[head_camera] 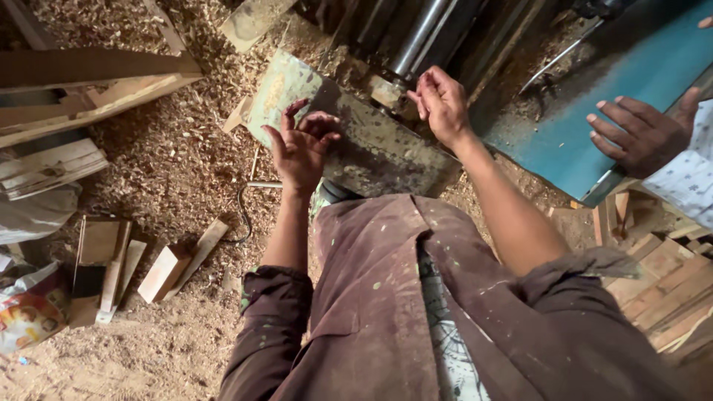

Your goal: The person stands at a woodworking machine with rollers and handles small wooden pieces, reaching toward the machine bed and adjusting pieces near the rollers while other people stand close by. At the end the person holds and turns a small object in both hands.

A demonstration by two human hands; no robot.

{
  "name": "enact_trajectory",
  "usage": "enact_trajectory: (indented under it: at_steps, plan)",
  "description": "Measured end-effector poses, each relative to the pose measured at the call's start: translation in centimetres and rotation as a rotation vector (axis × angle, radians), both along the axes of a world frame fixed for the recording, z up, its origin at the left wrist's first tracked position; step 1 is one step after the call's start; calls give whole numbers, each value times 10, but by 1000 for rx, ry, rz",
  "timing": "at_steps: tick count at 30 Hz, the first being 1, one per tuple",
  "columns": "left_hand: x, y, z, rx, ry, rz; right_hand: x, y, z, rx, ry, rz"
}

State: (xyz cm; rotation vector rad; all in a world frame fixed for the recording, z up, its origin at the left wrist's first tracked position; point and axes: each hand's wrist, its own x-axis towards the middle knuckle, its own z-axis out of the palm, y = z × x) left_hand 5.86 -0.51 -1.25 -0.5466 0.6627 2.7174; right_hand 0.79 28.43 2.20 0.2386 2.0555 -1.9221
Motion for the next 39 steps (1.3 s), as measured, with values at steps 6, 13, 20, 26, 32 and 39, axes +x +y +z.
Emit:
enact_trajectory:
  at_steps: [6, 13, 20, 26, 32, 39]
  plan:
    - [1, 2, -6, -86, 0, -60, -2, 27, -10, -35, 13, -316]
    - [-2, 17, 3, -146, -51, -94, 40, 67, -2, 522, 110, -62]
    - [2, 106, 61, -163, -248, -156, 91, 29, 17, -93, -94, 201]
    - [6, 140, 63, 11, -238, 54, 101, 13, 8, 146, -148, 360]
    - [-7, 90, 45, -282, -212, 219, 90, 42, 2, 350, -195, 221]
    - [4, 70, 25, -422, -205, 29, 55, 49, 4, 683, 59, 62]
